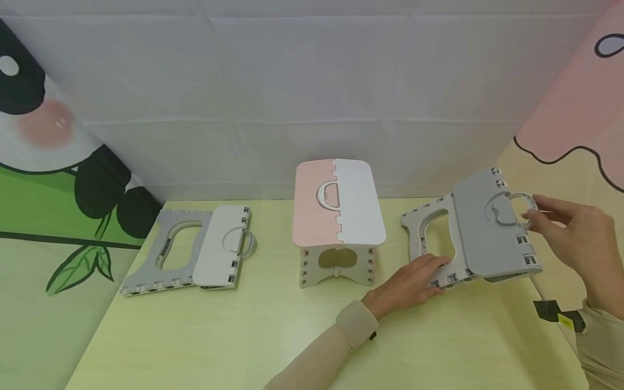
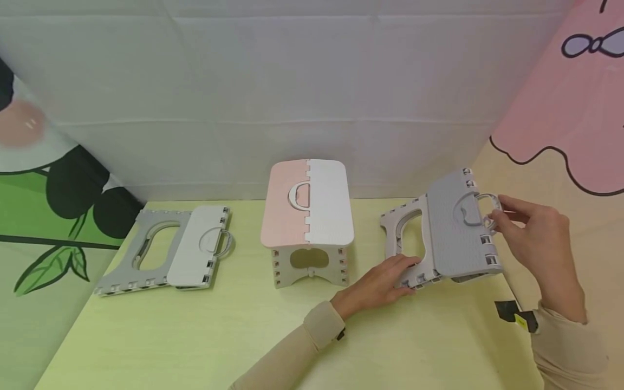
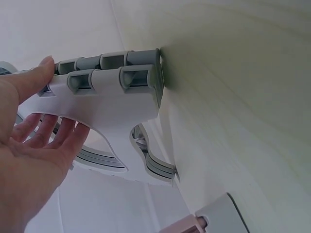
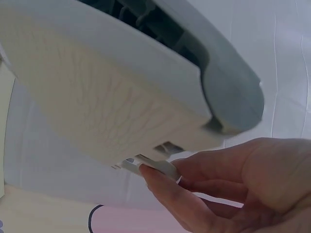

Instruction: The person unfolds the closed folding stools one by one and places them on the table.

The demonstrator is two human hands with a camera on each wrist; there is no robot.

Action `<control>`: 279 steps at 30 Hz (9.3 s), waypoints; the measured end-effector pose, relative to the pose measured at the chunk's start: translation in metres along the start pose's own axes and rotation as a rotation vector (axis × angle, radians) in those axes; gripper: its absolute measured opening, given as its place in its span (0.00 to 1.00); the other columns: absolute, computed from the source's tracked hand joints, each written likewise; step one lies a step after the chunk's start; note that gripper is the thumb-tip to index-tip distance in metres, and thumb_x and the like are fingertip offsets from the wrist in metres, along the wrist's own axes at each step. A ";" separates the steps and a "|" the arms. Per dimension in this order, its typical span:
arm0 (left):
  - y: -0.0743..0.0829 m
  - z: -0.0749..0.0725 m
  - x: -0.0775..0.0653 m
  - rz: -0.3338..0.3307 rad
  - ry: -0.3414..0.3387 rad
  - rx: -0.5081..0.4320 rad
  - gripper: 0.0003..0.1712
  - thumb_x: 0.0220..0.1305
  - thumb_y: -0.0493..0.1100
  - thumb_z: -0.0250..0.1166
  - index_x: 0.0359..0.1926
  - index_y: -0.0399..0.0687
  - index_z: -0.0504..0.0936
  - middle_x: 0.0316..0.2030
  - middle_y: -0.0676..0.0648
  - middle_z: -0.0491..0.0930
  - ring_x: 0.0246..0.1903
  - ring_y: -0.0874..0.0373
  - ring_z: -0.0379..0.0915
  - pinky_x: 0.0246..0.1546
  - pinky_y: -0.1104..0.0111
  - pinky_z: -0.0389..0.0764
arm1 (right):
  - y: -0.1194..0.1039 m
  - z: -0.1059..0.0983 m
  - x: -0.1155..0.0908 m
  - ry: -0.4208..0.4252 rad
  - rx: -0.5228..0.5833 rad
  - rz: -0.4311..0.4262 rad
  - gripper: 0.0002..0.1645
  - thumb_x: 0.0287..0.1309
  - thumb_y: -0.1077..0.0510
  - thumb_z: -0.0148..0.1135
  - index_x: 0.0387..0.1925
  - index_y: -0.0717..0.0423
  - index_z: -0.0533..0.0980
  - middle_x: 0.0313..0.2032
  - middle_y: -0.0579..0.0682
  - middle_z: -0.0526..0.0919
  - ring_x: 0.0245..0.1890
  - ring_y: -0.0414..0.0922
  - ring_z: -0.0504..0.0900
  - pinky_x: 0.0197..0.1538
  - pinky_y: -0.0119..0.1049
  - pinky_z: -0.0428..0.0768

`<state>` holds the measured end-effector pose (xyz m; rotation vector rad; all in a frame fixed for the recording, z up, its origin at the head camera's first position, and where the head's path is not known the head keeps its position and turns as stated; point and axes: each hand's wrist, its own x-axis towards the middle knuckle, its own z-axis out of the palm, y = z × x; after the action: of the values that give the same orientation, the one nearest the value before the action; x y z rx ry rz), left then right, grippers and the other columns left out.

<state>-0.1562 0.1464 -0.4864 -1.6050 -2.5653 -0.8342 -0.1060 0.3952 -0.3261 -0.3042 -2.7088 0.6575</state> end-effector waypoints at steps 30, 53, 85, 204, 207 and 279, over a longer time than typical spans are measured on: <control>-0.004 0.000 -0.001 0.059 0.000 -0.106 0.39 0.70 0.48 0.69 0.74 0.42 0.63 0.58 0.49 0.73 0.52 0.66 0.68 0.58 0.85 0.66 | -0.025 -0.007 -0.009 0.034 -0.058 0.000 0.25 0.73 0.60 0.58 0.63 0.74 0.72 0.47 0.75 0.81 0.55 0.77 0.73 0.21 0.23 0.61; -0.004 0.000 0.001 0.072 -0.035 -0.204 0.40 0.70 0.47 0.69 0.75 0.39 0.61 0.67 0.45 0.69 0.58 0.66 0.66 0.63 0.86 0.59 | -0.041 -0.010 -0.011 0.048 -0.079 -0.006 0.23 0.72 0.64 0.59 0.62 0.76 0.72 0.47 0.76 0.81 0.53 0.76 0.74 0.20 0.19 0.59; -0.007 0.003 0.005 0.071 -0.071 -0.316 0.39 0.72 0.46 0.67 0.75 0.39 0.60 0.69 0.46 0.67 0.67 0.68 0.61 0.67 0.84 0.56 | -0.060 -0.012 -0.013 0.062 -0.044 -0.021 0.22 0.70 0.64 0.59 0.59 0.77 0.74 0.47 0.76 0.81 0.46 0.75 0.80 0.19 0.15 0.62; -0.015 0.000 0.002 0.001 -0.022 -0.541 0.31 0.70 0.44 0.70 0.66 0.40 0.67 0.59 0.46 0.74 0.61 0.67 0.70 0.62 0.82 0.68 | 0.004 0.056 -0.067 0.040 0.390 -0.096 0.20 0.67 0.63 0.68 0.58 0.65 0.80 0.48 0.20 0.80 0.46 0.15 0.76 0.45 0.11 0.75; -0.016 0.001 0.003 0.000 -0.021 -0.534 0.31 0.70 0.44 0.70 0.66 0.39 0.67 0.59 0.45 0.74 0.61 0.67 0.70 0.61 0.83 0.68 | 0.007 0.060 -0.070 0.025 0.385 -0.093 0.20 0.67 0.63 0.68 0.59 0.63 0.80 0.47 0.20 0.80 0.45 0.14 0.76 0.45 0.12 0.75; -0.017 0.003 0.001 0.026 -0.007 -0.545 0.30 0.70 0.41 0.69 0.67 0.39 0.67 0.60 0.44 0.75 0.63 0.66 0.70 0.62 0.82 0.68 | 0.020 0.139 -0.117 -0.158 0.650 -0.206 0.49 0.48 0.80 0.74 0.72 0.61 0.68 0.64 0.33 0.74 0.63 0.27 0.73 0.55 0.27 0.80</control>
<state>-0.1700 0.1431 -0.4954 -1.7366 -2.4432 -1.6334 -0.0473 0.3231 -0.4835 0.1936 -2.4380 1.4775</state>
